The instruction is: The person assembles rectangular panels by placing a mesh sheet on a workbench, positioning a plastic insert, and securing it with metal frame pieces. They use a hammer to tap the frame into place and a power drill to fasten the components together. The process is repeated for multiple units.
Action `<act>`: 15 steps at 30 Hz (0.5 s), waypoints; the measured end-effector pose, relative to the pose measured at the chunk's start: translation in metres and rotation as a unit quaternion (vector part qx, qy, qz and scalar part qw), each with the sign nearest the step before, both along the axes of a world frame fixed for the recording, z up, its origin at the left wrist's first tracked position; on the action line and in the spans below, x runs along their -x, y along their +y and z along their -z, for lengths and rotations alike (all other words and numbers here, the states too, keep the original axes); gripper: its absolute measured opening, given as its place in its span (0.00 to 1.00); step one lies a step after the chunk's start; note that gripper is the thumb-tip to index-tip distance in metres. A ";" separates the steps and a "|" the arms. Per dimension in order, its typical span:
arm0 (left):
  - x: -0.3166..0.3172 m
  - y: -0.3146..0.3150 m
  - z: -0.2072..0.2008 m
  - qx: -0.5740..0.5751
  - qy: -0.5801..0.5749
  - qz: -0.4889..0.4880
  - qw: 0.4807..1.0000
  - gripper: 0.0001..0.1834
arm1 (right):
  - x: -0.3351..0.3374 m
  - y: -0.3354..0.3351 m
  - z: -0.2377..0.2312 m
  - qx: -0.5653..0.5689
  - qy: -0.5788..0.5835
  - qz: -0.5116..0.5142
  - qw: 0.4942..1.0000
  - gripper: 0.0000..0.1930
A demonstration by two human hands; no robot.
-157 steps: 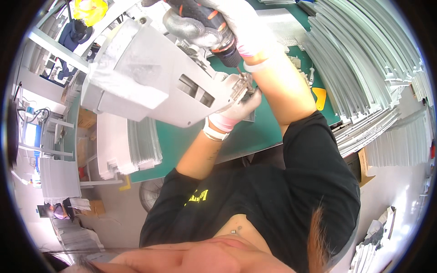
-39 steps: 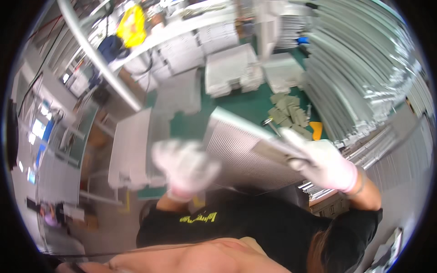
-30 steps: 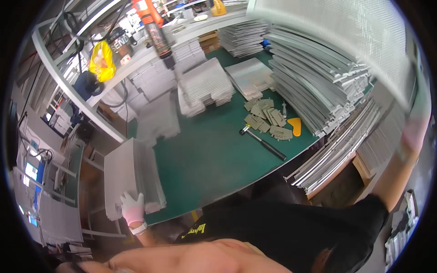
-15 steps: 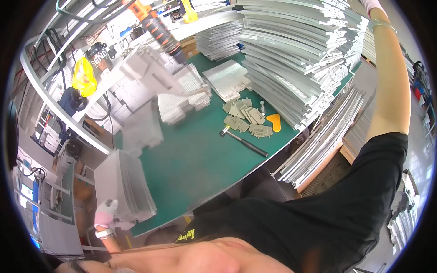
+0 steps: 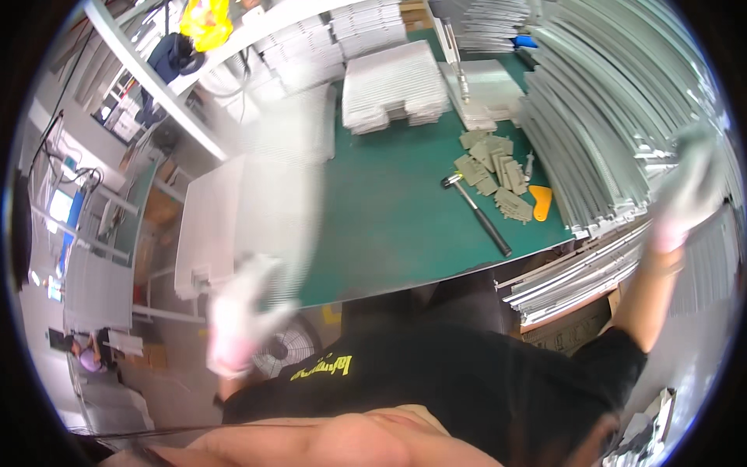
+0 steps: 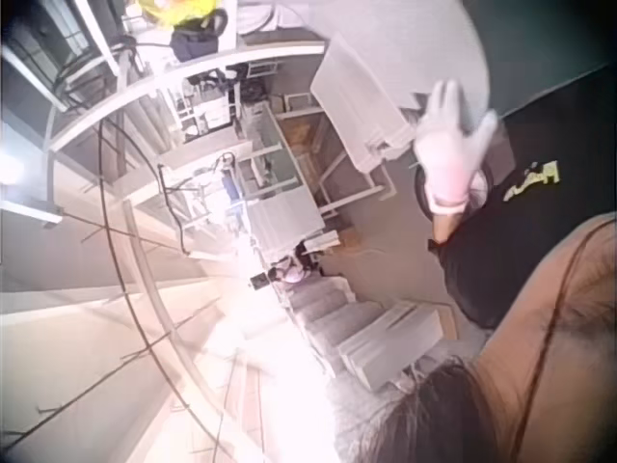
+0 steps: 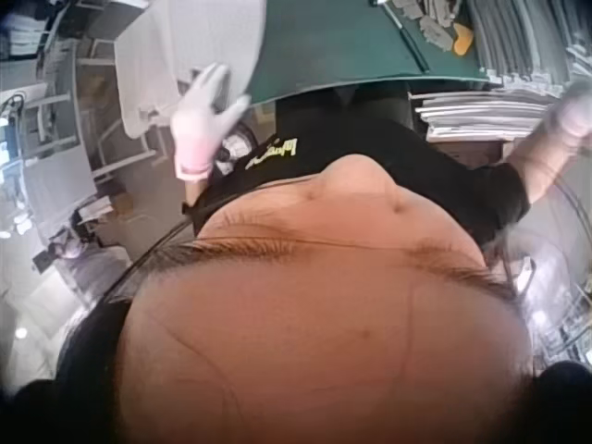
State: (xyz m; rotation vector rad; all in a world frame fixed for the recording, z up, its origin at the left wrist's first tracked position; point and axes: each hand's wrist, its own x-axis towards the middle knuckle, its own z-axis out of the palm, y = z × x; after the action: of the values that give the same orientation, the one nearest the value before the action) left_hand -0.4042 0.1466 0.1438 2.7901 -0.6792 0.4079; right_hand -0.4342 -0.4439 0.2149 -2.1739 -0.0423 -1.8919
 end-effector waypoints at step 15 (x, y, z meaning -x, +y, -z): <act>-0.327 -0.088 0.141 -0.074 -0.047 -0.127 0.988 0.28 | -0.161 0.231 0.290 0.170 0.576 -0.316 0.735 0.29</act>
State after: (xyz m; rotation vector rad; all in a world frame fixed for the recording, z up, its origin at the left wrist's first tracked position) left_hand -0.0768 0.0591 0.0032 3.0259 -0.3871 0.5605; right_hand -0.2735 -0.2125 -0.0752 -2.6580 -0.7987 -0.0111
